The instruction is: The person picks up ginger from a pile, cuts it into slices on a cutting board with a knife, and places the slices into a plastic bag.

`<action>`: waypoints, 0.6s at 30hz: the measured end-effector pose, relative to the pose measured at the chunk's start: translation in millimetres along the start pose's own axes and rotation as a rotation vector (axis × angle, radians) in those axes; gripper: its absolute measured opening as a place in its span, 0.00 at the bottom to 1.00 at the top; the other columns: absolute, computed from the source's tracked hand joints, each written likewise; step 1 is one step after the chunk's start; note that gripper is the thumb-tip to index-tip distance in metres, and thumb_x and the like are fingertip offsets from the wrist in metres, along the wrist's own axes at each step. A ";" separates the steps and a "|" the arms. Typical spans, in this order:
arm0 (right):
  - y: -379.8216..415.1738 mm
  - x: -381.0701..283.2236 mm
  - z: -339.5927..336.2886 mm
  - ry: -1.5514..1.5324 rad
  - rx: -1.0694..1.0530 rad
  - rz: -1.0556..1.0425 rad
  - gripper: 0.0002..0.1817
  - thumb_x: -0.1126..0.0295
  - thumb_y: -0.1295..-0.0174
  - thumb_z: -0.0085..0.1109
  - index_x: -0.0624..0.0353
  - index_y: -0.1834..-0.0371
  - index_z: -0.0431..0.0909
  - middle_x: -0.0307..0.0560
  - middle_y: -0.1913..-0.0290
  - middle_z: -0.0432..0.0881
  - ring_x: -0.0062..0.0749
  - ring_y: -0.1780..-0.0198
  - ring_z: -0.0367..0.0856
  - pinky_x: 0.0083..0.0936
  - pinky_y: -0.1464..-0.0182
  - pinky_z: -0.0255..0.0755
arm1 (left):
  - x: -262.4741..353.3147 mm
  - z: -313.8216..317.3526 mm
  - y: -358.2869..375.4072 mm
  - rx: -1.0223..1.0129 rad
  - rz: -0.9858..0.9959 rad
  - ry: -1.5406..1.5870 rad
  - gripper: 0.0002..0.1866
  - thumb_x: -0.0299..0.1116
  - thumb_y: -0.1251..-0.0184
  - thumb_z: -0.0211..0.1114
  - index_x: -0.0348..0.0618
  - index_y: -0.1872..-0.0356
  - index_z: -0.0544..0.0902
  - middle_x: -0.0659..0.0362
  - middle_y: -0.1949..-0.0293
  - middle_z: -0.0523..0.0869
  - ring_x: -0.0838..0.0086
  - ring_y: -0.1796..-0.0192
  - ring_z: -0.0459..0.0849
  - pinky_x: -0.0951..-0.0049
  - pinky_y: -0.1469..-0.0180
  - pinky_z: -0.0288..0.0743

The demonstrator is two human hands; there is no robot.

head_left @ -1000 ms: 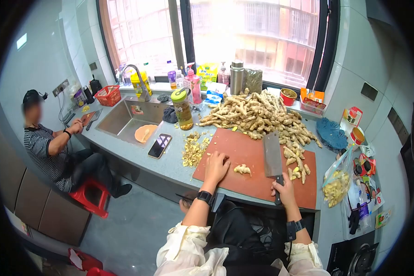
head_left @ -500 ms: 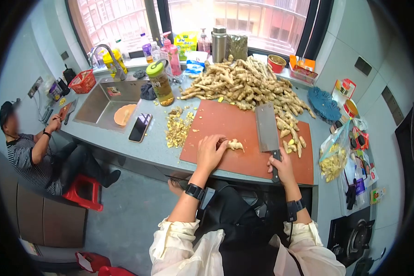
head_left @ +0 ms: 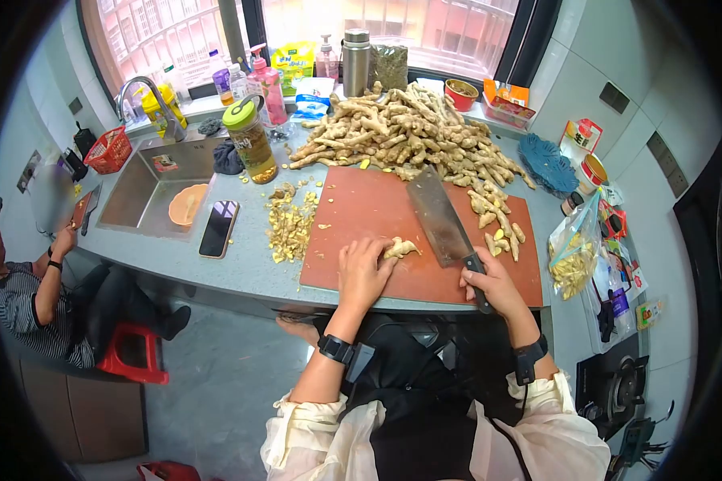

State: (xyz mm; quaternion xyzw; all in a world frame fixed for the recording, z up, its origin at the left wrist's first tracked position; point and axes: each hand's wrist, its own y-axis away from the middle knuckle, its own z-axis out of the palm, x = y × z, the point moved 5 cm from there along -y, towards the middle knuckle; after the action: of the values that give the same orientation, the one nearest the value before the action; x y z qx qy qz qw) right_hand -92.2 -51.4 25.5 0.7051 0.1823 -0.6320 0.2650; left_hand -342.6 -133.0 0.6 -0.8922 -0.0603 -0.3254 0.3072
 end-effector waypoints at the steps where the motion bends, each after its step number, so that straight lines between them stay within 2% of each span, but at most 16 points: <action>1: 1.8 -7.0 5.4 0.051 -0.029 -0.002 0.21 0.74 0.28 0.58 0.63 0.34 0.71 0.42 0.65 0.82 0.21 0.72 0.80 0.21 0.67 0.75 | 0.1 -0.2 -0.3 -0.004 0.000 0.007 0.13 0.34 0.37 0.73 0.51 0.51 0.88 0.62 0.58 0.86 0.63 0.53 0.81 0.59 0.42 0.67; 10: 6.1 -30.9 28.1 0.292 -0.070 0.061 0.22 0.73 0.29 0.60 0.58 0.32 0.72 0.36 0.67 0.81 0.18 0.72 0.78 0.20 0.69 0.72 | -2.6 2.9 0.8 0.017 0.034 -0.034 0.10 0.35 0.35 0.72 0.50 0.54 0.89 0.60 0.57 0.85 0.62 0.51 0.80 0.59 0.41 0.67; 18: 3.4 -32.3 30.4 0.356 -0.100 0.093 0.20 0.72 0.28 0.59 0.58 0.34 0.71 0.36 0.67 0.81 0.18 0.72 0.78 0.21 0.69 0.73 | -3.2 8.3 1.1 0.017 0.014 -0.067 0.08 0.34 0.37 0.73 0.50 0.58 0.88 0.59 0.59 0.83 0.62 0.51 0.80 0.58 0.40 0.67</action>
State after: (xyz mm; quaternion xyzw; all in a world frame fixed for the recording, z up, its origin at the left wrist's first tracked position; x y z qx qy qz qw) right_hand -118.7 -70.0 56.1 0.7993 0.2246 -0.4745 0.2925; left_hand -340.3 -128.7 -6.9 -0.9004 -0.0669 -0.2928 0.3148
